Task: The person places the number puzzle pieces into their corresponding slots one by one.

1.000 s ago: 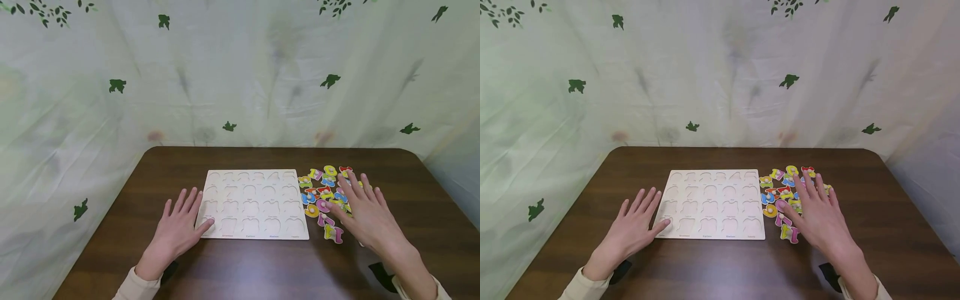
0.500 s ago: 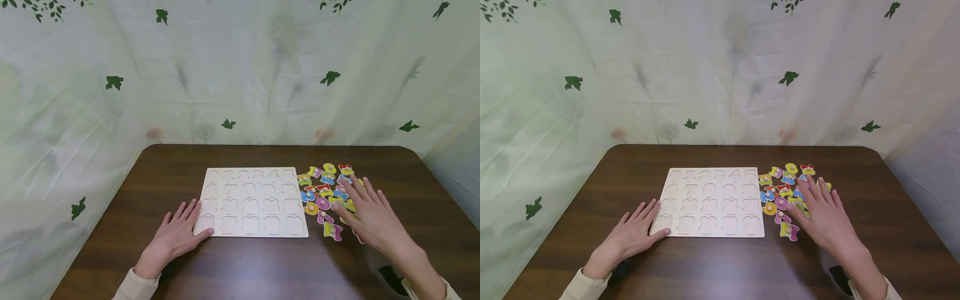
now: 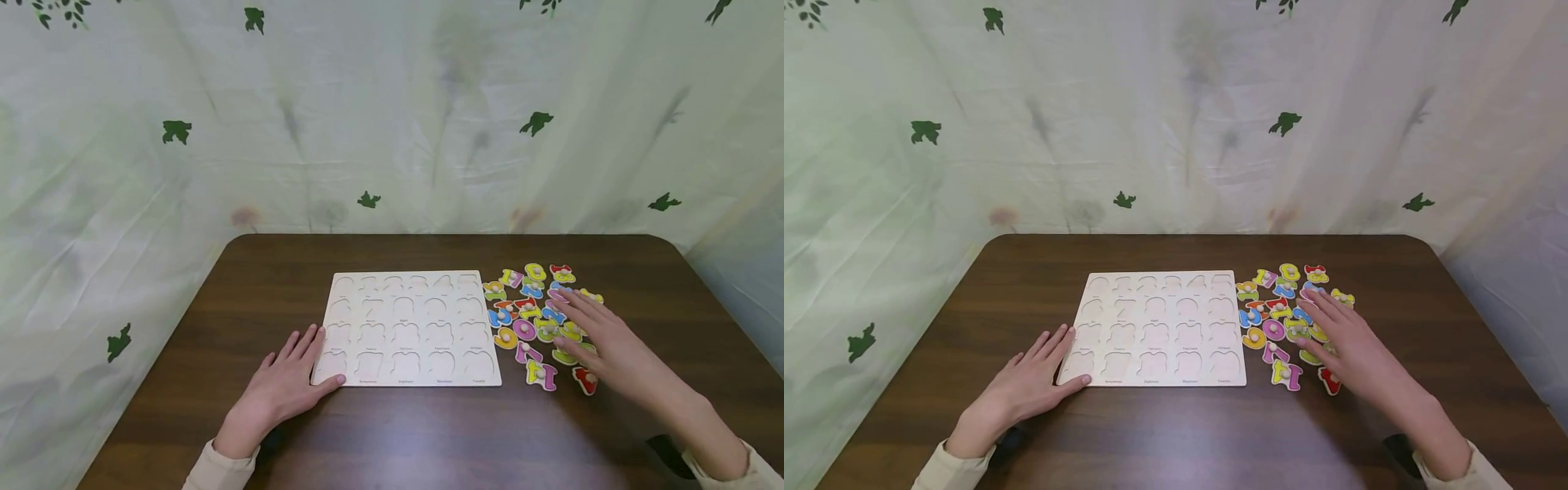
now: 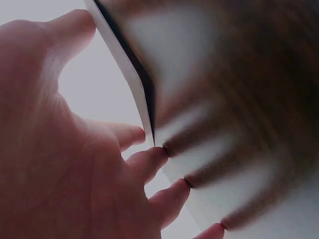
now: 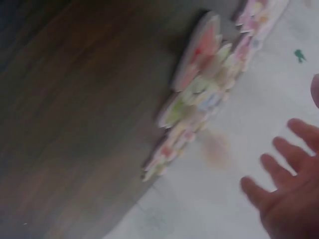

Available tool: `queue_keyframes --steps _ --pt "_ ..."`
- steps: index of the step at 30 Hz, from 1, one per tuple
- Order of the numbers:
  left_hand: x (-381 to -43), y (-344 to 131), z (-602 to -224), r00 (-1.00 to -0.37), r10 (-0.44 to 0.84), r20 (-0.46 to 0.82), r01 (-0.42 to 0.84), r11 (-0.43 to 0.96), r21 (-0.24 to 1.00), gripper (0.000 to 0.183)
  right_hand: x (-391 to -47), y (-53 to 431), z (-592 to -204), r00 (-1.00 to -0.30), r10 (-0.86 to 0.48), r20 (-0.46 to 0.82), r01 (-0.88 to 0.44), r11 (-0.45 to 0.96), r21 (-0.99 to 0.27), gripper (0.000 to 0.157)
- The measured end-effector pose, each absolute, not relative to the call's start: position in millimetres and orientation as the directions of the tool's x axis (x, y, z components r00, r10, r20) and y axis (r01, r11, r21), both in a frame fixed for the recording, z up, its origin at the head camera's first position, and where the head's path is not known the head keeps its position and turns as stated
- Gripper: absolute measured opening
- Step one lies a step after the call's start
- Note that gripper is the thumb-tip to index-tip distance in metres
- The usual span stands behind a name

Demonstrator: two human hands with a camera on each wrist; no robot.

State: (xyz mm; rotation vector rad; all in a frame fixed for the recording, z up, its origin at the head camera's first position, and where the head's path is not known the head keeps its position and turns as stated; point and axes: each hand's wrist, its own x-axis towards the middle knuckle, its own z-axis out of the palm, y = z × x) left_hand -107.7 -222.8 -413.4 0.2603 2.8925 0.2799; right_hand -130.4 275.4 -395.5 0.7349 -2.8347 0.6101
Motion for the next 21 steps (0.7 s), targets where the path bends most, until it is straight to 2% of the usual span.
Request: queue_keyframes --steps 7,10,16,21 --pt "-109 -224 -410 -0.951 0.202 -0.234 0.154 0.966 0.209 0.099 -143 288 -401 -0.826 -0.444 0.346 -0.556 0.742 -0.375 0.067" --pt "-110 -224 -410 -0.952 0.205 -0.228 0.159 0.966 0.204 0.099 -150 288 -402 -0.83 -0.436 0.348 -0.553 0.723 -0.413 0.058" --pt "-111 -224 -410 -0.95 0.208 -0.232 0.163 0.967 0.198 0.099 -165 284 -404 -0.878 -0.429 0.214 -0.474 0.709 -0.523 0.03" --pt "-112 -224 -411 -0.948 0.218 -0.231 0.174 0.965 0.195 0.098 -177 280 -407 -0.902 -0.418 0.106 -0.392 0.691 -0.608 0.021"
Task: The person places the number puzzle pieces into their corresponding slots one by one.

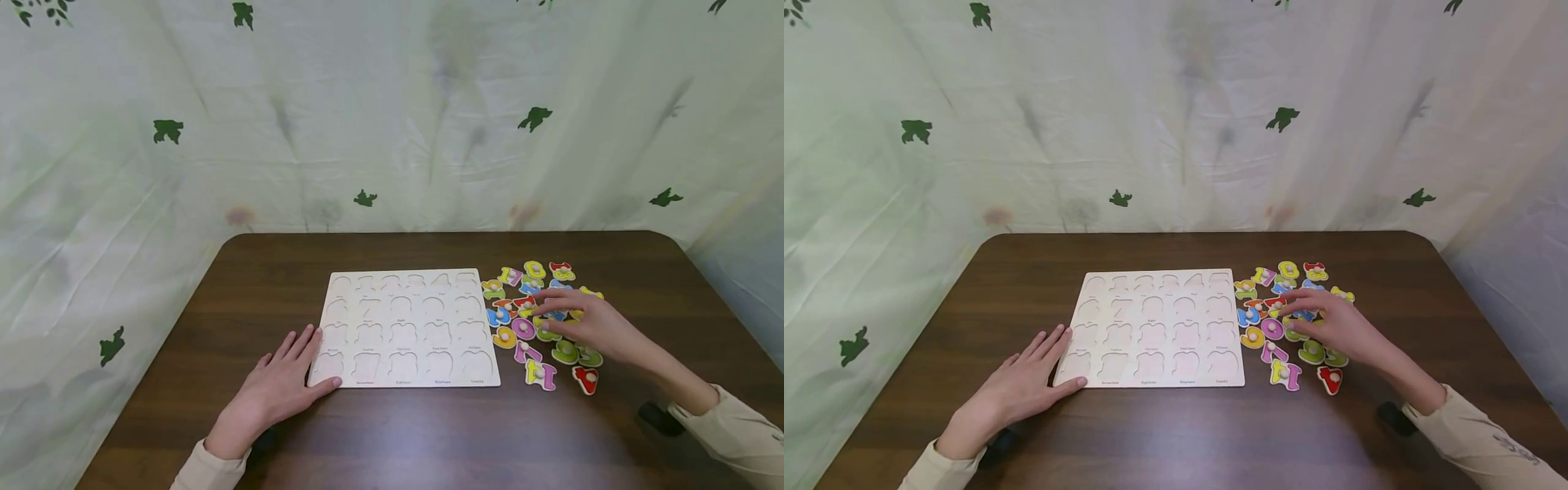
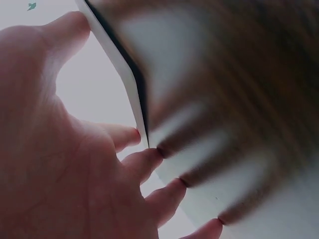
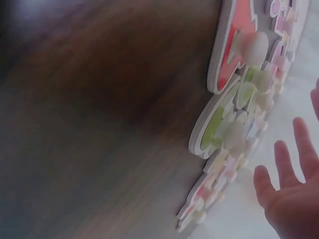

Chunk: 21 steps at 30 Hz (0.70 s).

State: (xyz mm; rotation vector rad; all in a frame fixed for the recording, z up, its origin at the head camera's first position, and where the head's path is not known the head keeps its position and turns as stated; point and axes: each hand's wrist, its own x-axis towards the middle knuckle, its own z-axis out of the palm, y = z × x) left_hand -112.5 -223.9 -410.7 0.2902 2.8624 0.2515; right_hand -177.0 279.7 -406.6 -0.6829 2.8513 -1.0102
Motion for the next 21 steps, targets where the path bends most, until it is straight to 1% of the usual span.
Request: queue_keyframes --steps 3,10,17,21 --pt "-113 -225 -410 -0.947 0.226 -0.227 0.183 0.964 0.193 0.098 -184 277 -408 -0.893 -0.44 0.092 -0.399 0.679 -0.616 0.02" --pt "-113 -226 -408 -0.945 0.235 -0.225 0.192 0.962 0.196 0.099 -196 272 -417 -0.862 -0.5 0.08 -0.448 0.68 -0.581 0.017" --pt "-113 -229 -408 -0.945 0.242 -0.22 0.202 0.961 0.189 0.098 -202 267 -422 -0.837 -0.54 0.093 -0.491 0.664 -0.564 0.018" --pt "-112 -230 -409 -0.947 0.243 -0.211 0.203 0.96 0.192 0.098 -206 266 -424 -0.829 -0.553 0.078 -0.493 0.659 -0.568 0.019"
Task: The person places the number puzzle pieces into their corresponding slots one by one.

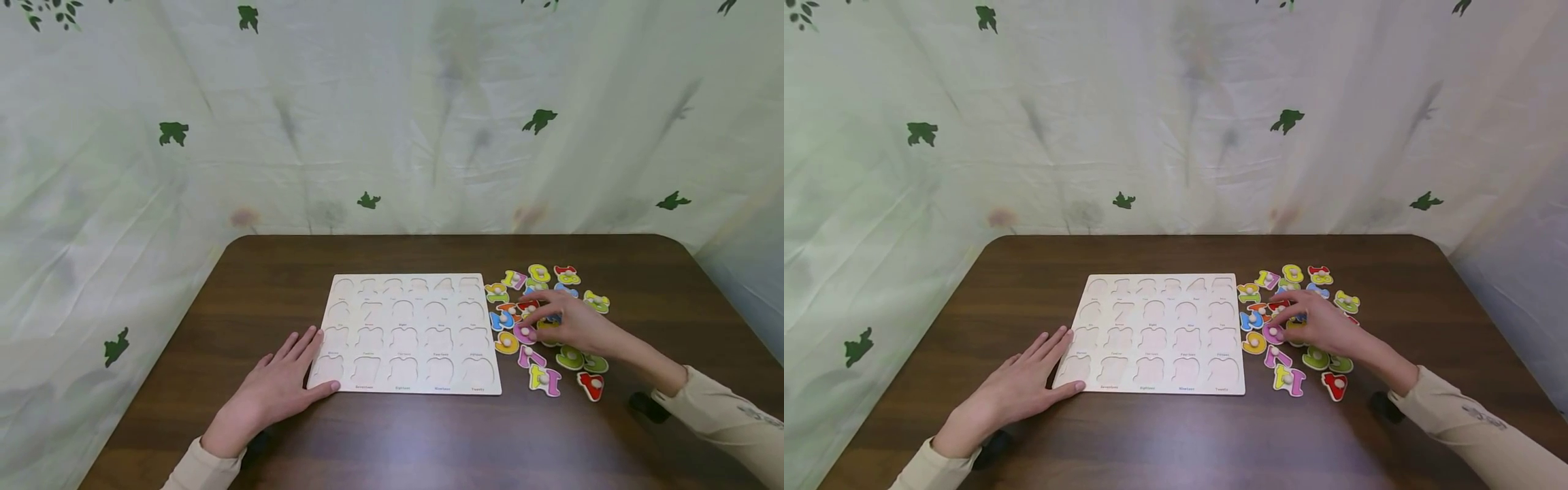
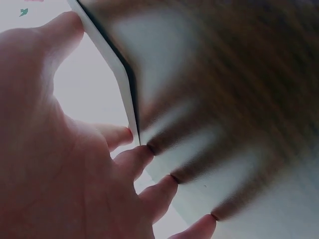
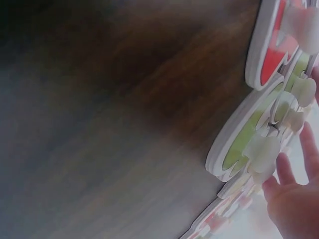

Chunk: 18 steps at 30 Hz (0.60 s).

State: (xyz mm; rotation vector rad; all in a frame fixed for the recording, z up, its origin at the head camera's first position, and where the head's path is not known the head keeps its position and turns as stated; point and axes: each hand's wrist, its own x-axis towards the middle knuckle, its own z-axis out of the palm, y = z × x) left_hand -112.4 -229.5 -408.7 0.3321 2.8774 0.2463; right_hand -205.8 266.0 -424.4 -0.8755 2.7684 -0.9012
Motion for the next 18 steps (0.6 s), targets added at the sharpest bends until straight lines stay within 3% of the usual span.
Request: queue_keyframes --steps 6,18 --pt "-111.7 -229.2 -409.3 -0.948 0.241 -0.206 0.204 0.961 0.186 0.098 -208.0 264.0 -425.4 -0.832 -0.553 0.039 -0.474 0.674 -0.567 0.02" --pt "-113.8 -230.2 -411.4 -0.947 0.231 -0.223 0.192 0.964 0.185 0.099 -201.2 265.5 -422.0 -0.836 -0.54 0.099 -0.491 0.653 -0.577 0.017"
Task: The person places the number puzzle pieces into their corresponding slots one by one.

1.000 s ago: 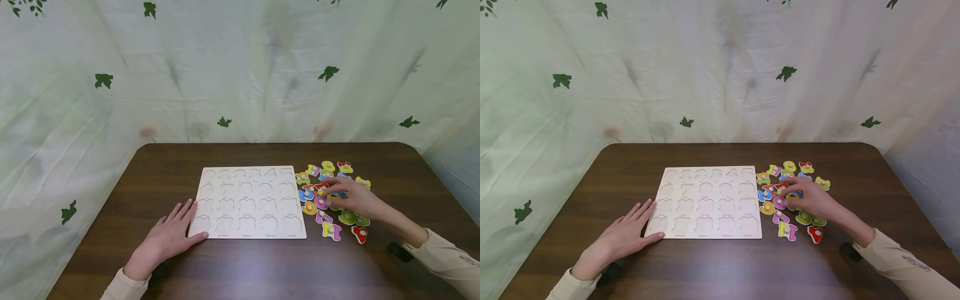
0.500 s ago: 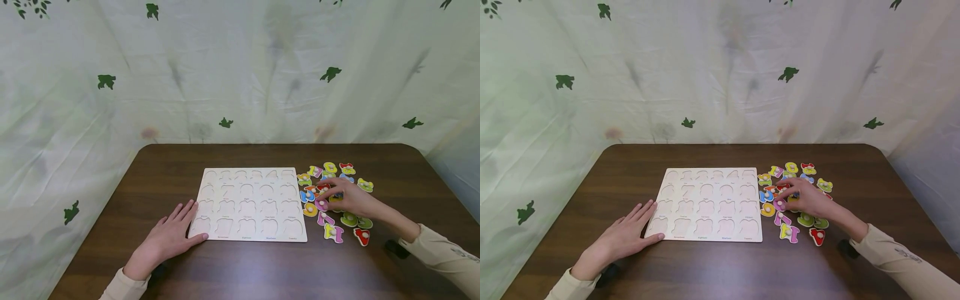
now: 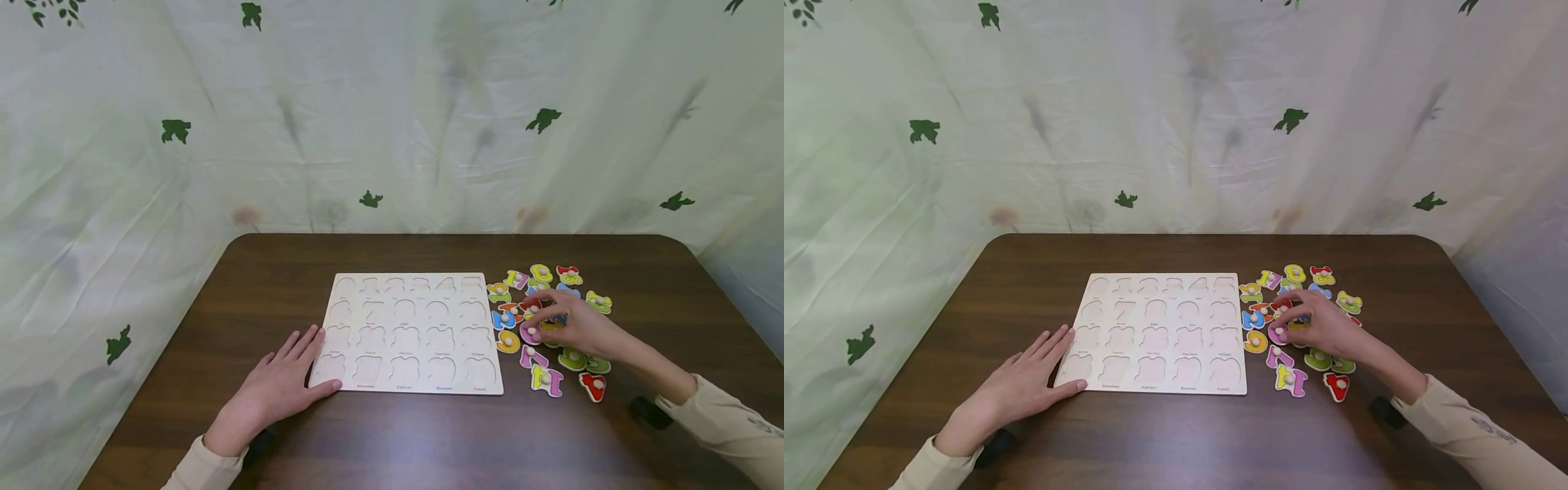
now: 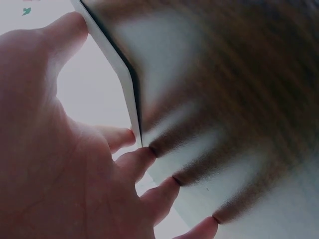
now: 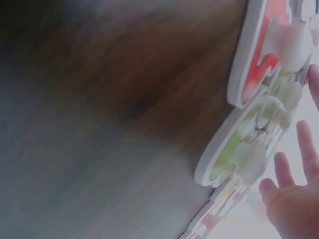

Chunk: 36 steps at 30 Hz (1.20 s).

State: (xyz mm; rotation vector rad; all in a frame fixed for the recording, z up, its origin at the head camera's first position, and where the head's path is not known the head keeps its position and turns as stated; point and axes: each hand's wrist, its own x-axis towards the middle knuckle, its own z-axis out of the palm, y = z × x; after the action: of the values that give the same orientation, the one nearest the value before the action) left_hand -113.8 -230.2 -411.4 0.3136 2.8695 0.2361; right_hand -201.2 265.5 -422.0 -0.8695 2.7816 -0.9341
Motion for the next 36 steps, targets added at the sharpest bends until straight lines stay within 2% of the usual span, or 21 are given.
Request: queue_keyframes --steps 11,27,36 --pt "-112 -230 -410 -0.948 0.231 -0.221 0.189 0.962 0.197 0.098 -203 252 -414 -0.85 -0.503 0.158 -0.489 0.643 -0.589 0.019" --pt "-113 -230 -410 -0.947 0.227 -0.226 0.187 0.965 0.184 0.098 -221 201 -404 -0.896 -0.432 0.103 -0.355 0.558 -0.75 0.019" --pt "-113 -230 -412 -0.948 0.227 -0.222 0.19 0.966 0.176 0.098 -238 163 -404 -0.89 -0.442 0.117 -0.348 0.49 -0.799 0.02"
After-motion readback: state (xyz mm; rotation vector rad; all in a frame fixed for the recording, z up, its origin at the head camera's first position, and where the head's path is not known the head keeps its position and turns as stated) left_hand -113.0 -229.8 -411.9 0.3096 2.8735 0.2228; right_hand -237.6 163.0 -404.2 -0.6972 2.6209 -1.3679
